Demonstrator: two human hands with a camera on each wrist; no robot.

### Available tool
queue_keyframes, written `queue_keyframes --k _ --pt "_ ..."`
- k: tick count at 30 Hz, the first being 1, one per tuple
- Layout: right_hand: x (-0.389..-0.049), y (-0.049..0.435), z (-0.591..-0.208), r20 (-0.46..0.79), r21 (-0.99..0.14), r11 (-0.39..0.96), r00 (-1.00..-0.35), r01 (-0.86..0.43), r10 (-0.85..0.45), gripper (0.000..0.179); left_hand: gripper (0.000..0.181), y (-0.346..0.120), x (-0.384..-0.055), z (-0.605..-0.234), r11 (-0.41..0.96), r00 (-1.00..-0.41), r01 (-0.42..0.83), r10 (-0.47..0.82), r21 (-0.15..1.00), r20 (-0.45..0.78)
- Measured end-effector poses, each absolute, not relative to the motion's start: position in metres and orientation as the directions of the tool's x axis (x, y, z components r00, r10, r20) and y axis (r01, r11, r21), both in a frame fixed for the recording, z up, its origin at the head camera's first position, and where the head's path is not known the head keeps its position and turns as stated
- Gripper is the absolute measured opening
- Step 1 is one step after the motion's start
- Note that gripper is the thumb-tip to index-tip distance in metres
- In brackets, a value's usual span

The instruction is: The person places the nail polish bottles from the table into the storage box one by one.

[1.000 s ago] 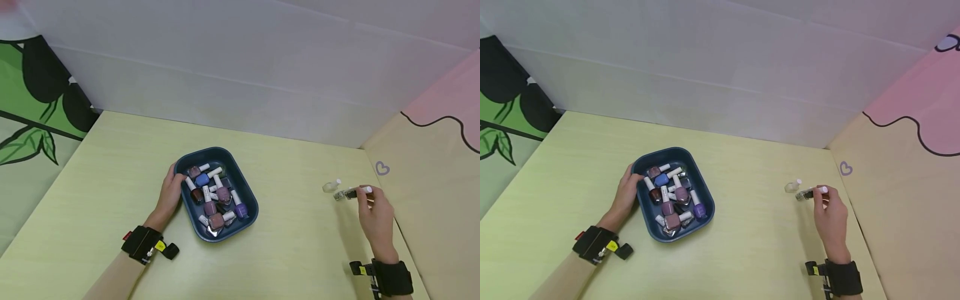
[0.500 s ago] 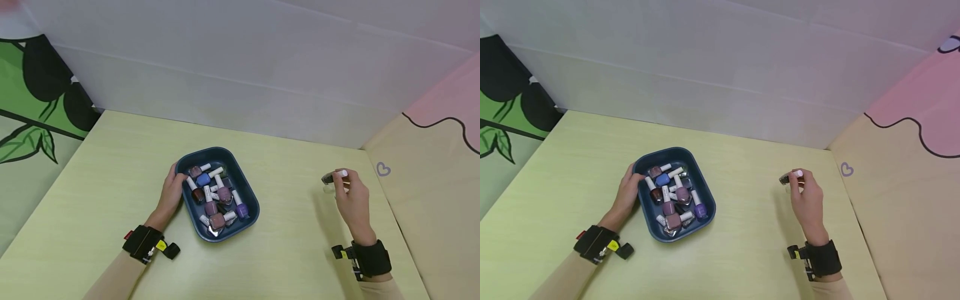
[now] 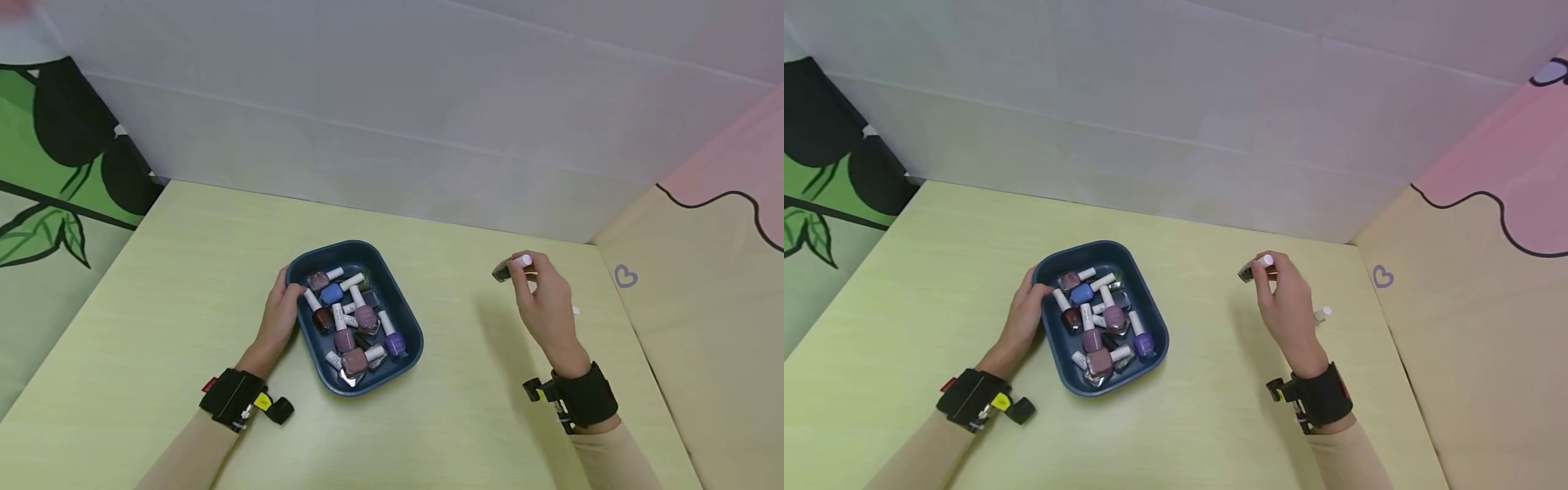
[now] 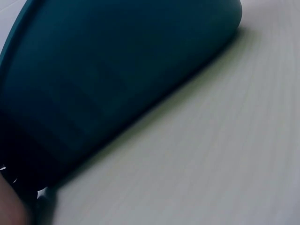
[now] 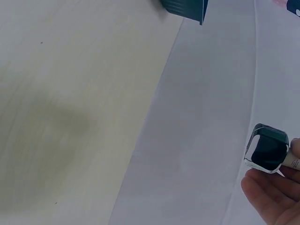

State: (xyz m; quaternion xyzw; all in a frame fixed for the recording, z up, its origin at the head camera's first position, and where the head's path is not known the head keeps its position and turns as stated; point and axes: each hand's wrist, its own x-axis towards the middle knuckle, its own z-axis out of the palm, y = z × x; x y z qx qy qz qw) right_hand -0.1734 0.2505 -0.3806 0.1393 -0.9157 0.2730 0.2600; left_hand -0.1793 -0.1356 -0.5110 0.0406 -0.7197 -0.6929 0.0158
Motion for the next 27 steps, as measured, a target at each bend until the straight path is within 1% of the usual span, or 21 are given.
queue_keyframes --k 10,21,27 --pt "-0.188 0.194 -0.371 0.528 -0.435 0.745 -0.813 -0.506 -0.244 0.028 0.055 -0.138 -0.178 -0.51 0.015 -0.995 -0.046 -0.089 0.999 -0.045" --pt "-0.202 0.15 -0.377 0.501 -0.397 0.71 -0.785 -0.582 -0.364 0.022 0.055 -0.135 -0.178 -0.51 0.013 -0.996 -0.04 -0.083 0.999 -0.039" --pt "-0.206 0.126 -0.376 0.447 -0.365 0.7 -0.775 -0.614 -0.446 0.022 0.055 -0.136 -0.178 -0.507 0.016 -0.996 -0.046 -0.08 0.999 -0.045"
